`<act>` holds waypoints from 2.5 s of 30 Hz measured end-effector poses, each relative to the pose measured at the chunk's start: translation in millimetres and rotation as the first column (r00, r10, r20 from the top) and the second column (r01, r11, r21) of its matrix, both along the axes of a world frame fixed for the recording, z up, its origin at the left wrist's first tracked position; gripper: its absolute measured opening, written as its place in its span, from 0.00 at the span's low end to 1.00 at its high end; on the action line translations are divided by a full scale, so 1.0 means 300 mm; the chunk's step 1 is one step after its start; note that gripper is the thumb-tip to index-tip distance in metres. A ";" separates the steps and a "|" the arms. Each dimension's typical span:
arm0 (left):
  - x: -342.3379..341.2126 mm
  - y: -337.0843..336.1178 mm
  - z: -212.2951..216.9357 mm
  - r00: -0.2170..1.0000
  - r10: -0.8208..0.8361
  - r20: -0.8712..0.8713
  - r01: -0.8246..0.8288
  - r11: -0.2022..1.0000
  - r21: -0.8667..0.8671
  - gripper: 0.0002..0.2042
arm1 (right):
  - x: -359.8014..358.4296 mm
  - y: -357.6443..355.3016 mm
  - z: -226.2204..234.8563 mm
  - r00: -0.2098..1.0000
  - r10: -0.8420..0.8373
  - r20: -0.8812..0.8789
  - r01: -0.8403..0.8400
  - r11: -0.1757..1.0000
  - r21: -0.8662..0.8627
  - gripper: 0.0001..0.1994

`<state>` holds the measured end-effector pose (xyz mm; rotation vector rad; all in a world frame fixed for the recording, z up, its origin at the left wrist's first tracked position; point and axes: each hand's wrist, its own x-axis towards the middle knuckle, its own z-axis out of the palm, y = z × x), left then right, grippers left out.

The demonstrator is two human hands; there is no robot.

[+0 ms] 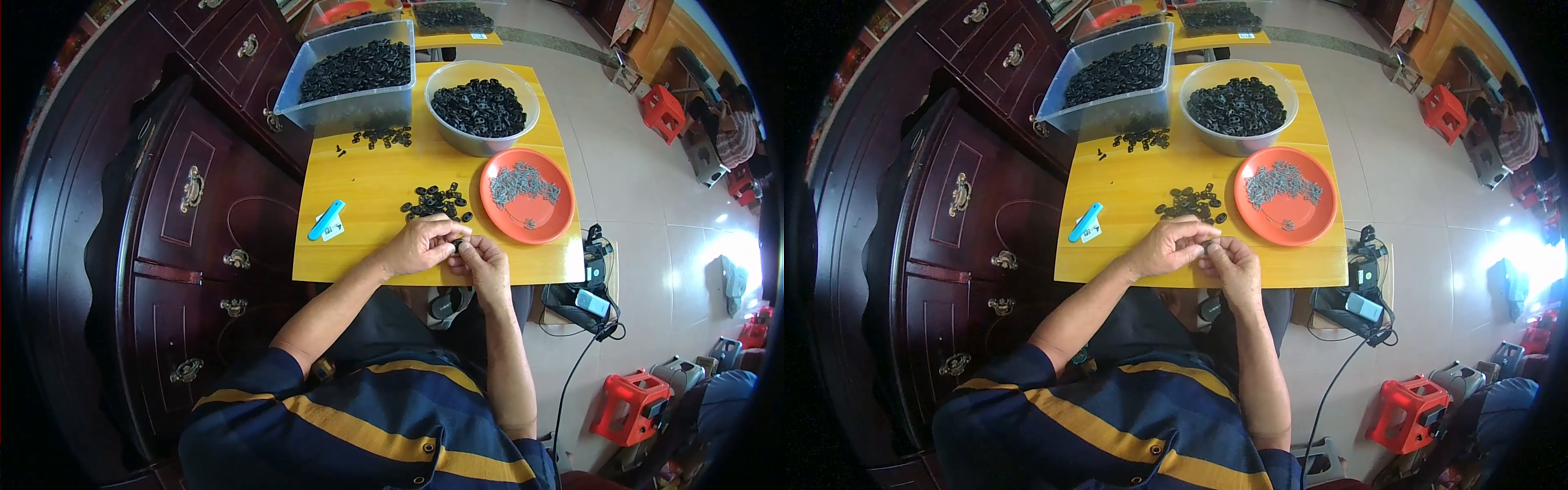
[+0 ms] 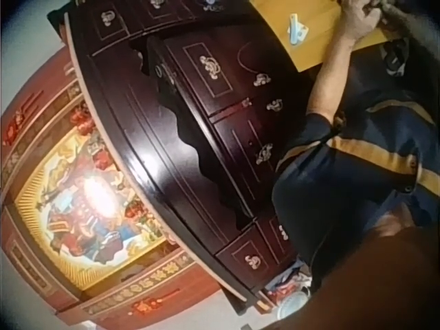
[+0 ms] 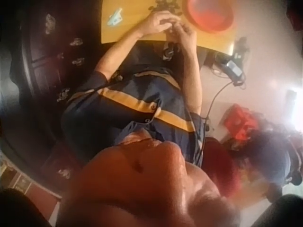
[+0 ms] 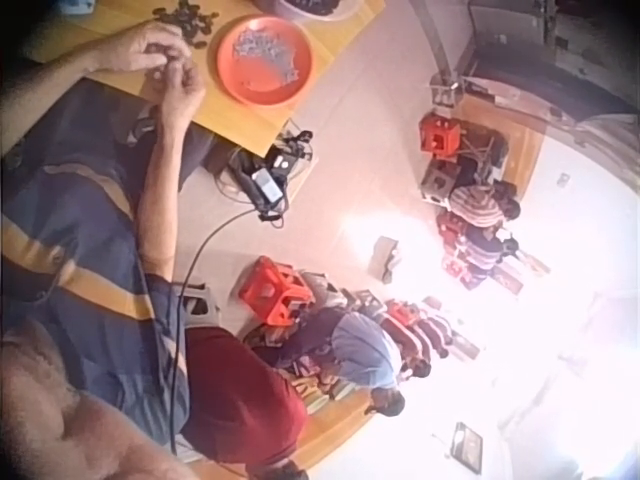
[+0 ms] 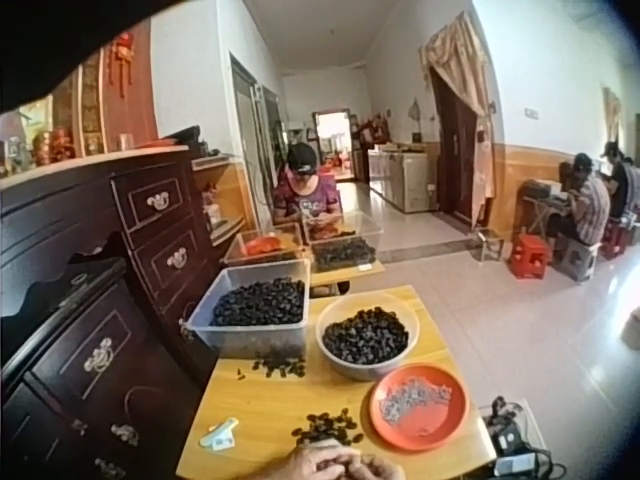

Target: The person assembles small black plastic components by hand at a table.

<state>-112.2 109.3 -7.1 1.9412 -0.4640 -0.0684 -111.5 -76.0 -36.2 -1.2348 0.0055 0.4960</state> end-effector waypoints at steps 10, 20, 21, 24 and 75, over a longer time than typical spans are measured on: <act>-0.039 -0.095 0.043 0.892 0.155 0.425 -0.308 0.896 0.321 0.24 | -0.002 0.011 0.006 0.994 -0.107 0.000 0.107 0.994 0.023 0.06; -0.024 -0.087 0.023 0.886 0.148 0.439 -0.290 0.916 0.277 0.14 | 0.007 0.002 0.024 0.989 -0.105 -0.106 0.119 0.983 0.140 0.10; -0.023 -0.085 0.026 0.886 0.145 0.439 -0.288 0.916 0.278 0.14 | 0.007 -0.003 0.018 0.992 -0.094 -0.090 0.105 0.986 0.127 0.10; -0.022 -0.081 0.036 0.907 0.124 0.403 -0.252 0.925 0.284 0.14 | 0.008 -0.006 -0.002 0.995 -0.080 -0.067 0.086 0.991 0.104 0.10; -0.008 -0.056 0.032 0.898 0.101 0.429 -0.240 0.928 0.284 0.08 | 0.003 0.016 -0.014 0.992 -0.124 0.025 0.124 0.992 -0.013 0.10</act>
